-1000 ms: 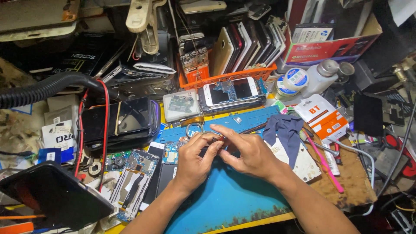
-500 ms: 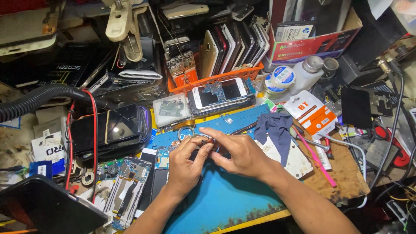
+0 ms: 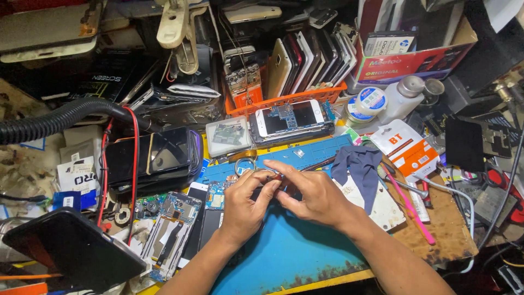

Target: Disassembling a smartphone to remove the battery and inspect internal components on a repair bench.

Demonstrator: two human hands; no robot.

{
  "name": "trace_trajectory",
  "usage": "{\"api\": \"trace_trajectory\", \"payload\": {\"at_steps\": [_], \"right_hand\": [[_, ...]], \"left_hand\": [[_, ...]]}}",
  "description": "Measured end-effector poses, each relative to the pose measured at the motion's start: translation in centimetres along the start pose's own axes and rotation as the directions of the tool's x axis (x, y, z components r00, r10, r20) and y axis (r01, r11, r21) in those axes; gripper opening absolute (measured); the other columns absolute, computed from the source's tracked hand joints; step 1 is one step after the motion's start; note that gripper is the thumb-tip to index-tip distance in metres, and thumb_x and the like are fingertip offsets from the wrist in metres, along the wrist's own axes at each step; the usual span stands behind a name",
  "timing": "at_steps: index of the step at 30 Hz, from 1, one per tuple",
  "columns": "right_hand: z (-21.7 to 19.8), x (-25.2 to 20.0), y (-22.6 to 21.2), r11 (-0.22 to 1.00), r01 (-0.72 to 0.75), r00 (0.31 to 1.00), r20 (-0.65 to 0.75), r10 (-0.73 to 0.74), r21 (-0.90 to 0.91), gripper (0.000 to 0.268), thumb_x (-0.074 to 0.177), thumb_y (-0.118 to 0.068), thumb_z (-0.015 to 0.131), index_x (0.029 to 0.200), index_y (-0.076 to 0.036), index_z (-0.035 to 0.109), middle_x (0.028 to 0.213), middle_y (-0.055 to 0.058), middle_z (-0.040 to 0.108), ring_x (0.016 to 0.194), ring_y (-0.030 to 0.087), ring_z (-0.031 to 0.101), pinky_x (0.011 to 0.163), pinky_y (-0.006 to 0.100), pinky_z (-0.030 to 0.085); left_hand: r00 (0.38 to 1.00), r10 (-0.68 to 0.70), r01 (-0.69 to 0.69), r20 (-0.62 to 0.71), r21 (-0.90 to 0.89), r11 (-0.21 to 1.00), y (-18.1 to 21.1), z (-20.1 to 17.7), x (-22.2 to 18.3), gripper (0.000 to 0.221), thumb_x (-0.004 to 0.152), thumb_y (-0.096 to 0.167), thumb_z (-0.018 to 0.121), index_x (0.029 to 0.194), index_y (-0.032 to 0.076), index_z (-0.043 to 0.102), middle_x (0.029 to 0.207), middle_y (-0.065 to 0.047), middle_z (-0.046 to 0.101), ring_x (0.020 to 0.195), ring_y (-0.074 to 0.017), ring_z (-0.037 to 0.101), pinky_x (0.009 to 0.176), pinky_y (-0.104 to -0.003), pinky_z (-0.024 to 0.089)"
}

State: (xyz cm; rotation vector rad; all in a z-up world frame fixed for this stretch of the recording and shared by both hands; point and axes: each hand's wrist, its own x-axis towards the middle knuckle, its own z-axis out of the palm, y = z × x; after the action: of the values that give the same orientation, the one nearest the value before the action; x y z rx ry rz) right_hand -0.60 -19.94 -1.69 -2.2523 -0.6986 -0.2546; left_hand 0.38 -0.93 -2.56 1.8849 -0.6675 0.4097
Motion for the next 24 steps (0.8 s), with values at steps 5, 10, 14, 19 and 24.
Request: {"api": "trace_trajectory", "payload": {"at_steps": [5,10,14,19,24], "right_hand": [[-0.35,0.48,-0.49,0.996,0.018,0.999,-0.033,-0.015,0.088,0.063,0.083,-0.007,0.072,0.144,-0.009,0.056,0.079,0.010,0.081,0.063,0.027,0.077,0.059,0.038,0.062],[-0.46,0.55,-0.80,0.995,0.001,1.000,-0.025,0.001,0.099,0.062,0.082,-0.006,0.072,0.143,-0.009,0.057,0.079,0.011,0.082,0.063,0.027,0.077,0.059,0.038,0.063],[-0.39,0.50,-0.63,0.994,-0.003,1.000,-0.022,0.006,0.111,0.062,0.082,-0.005,0.073,0.142,-0.008,0.058,0.080,0.012,0.082,0.063,0.028,0.078,0.060,0.038,0.063],[-0.44,0.57,-0.77,0.995,0.004,1.000,-0.026,-0.001,0.103,0.062,0.082,-0.005,0.073,0.142,-0.009,0.058,0.079,0.011,0.082,0.063,0.027,0.078,0.059,0.038,0.063],[-0.37,0.63,-0.72,0.994,-0.015,1.000,-0.022,0.018,0.104,0.064,0.080,-0.005,0.074,0.142,-0.011,0.058,0.081,0.010,0.083,0.065,0.026,0.079,0.061,0.038,0.065]], "left_hand": [[0.995,-0.095,0.092,-0.016,-0.120,0.988,0.11,-0.21,0.34,0.012,0.096,0.012,0.070,0.101,0.005,0.079,0.082,-0.014,0.076,0.080,-0.0306,0.074,0.073,-0.038,0.059],[0.995,-0.102,0.100,-0.014,-0.132,0.986,-0.03,-0.17,0.30,0.012,0.096,0.011,0.070,0.102,0.005,0.079,0.083,-0.015,0.076,0.080,-0.0310,0.074,0.072,-0.039,0.059],[0.996,-0.093,0.090,-0.015,-0.131,0.987,-0.08,-0.15,0.24,0.012,0.095,0.011,0.071,0.101,0.005,0.078,0.082,-0.015,0.076,0.080,-0.0315,0.074,0.072,-0.039,0.059],[0.997,-0.077,0.072,-0.031,-0.141,0.987,0.05,-0.15,0.24,0.011,0.096,0.012,0.071,0.100,0.005,0.078,0.080,-0.014,0.075,0.078,-0.0313,0.073,0.072,-0.038,0.059],[0.997,-0.058,0.050,-0.049,-0.148,0.988,-0.24,0.04,-0.05,0.010,0.096,0.012,0.071,0.100,0.005,0.077,0.079,-0.013,0.074,0.078,-0.0304,0.073,0.071,-0.038,0.059]]}}
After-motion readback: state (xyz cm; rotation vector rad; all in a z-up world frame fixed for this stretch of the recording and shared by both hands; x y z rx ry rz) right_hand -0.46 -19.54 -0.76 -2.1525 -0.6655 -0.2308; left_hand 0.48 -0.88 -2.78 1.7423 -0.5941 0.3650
